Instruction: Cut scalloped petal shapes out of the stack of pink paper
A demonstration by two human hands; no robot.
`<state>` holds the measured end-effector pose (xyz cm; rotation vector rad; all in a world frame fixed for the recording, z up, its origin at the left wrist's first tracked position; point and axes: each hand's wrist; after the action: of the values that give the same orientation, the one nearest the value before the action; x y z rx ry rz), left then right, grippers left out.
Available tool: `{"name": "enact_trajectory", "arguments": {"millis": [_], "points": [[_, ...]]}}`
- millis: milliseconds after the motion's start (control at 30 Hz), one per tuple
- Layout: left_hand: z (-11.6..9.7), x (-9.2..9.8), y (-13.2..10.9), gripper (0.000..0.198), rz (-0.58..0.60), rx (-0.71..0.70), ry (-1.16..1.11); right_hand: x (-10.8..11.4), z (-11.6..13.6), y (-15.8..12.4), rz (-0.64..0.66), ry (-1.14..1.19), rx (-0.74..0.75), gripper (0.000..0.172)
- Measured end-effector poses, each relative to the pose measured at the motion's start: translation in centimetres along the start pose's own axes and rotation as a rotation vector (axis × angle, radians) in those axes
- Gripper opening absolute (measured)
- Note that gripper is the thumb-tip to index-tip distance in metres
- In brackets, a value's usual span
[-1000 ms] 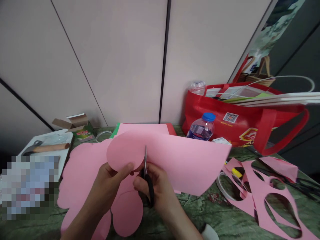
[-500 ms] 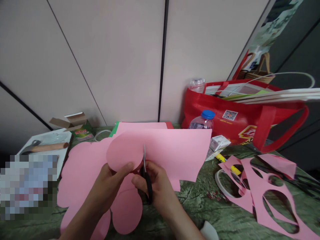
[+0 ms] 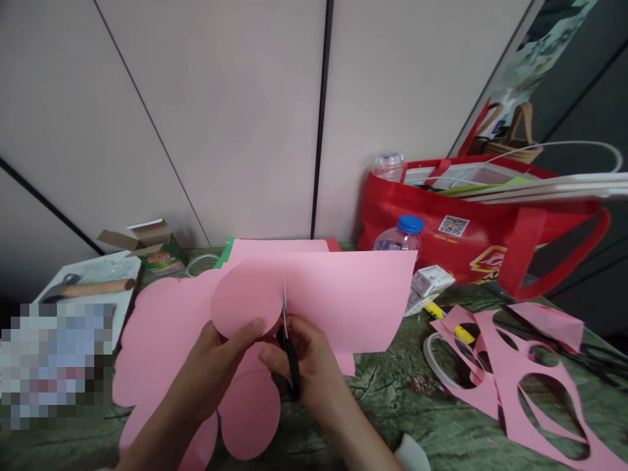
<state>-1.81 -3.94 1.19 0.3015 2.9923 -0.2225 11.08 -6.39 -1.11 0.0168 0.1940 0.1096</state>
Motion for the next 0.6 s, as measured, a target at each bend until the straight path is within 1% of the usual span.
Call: {"name": "enact_trajectory", "arguments": {"millis": [233, 467, 600], "points": [[-0.19, -0.01, -0.29, 0.012, -0.003, 0.004, -0.003, -0.03, 0.0, 0.07, -0.007, -0.023, -0.009, 0.038], [-0.6, 0.06, 0.01, 0.01, -0.006, 0.025, 0.029, -0.13, 0.22, -0.04, -0.002, -0.025, -0.029, 0.035], [-0.7, 0.18, -0.05, 0.013, -0.017, 0.032, 0.058, -0.12, 0.05, -0.04, -0.014, -0.015, -0.042, 0.035]]}}
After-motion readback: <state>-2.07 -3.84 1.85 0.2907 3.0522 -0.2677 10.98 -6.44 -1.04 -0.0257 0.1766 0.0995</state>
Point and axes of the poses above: each hand's wrist, its own y-axis towards the middle knuckle, its own x-axis out of the back of the hand, z = x × y, and after that the axes turned 2 degrees about -z, right-handed
